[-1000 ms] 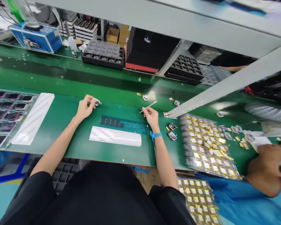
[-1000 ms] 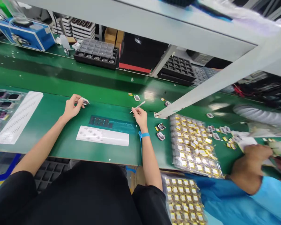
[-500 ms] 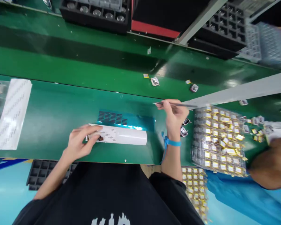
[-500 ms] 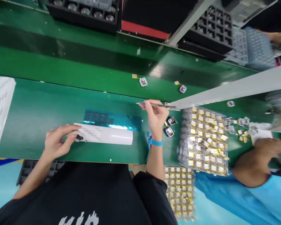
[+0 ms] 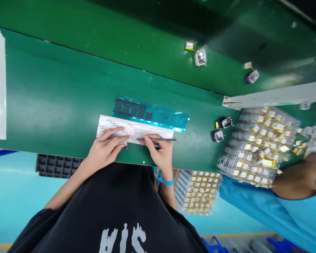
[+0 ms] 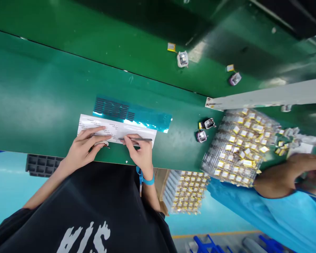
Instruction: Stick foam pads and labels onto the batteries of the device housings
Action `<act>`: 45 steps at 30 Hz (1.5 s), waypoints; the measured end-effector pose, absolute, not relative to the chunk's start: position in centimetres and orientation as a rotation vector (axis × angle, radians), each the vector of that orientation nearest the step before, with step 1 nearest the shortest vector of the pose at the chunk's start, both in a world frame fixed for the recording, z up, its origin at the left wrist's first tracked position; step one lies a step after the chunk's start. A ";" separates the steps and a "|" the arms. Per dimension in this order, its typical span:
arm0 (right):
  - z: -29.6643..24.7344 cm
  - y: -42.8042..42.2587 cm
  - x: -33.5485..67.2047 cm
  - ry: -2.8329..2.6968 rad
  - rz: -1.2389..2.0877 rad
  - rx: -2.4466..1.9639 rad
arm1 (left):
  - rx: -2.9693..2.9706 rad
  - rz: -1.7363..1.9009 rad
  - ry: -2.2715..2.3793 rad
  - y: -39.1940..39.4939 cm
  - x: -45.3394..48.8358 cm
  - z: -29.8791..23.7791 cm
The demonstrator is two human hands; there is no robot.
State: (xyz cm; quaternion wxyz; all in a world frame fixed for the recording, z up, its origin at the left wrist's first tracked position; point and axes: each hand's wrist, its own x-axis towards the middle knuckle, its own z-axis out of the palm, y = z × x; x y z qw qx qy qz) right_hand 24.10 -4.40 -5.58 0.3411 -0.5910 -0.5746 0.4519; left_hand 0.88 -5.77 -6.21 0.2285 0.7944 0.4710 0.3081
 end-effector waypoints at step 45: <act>-5.9 -4.3 24.7 -1.338 1.339 -1.452 | 2.126 0.858 1.281 -5.4 0.9 -6.5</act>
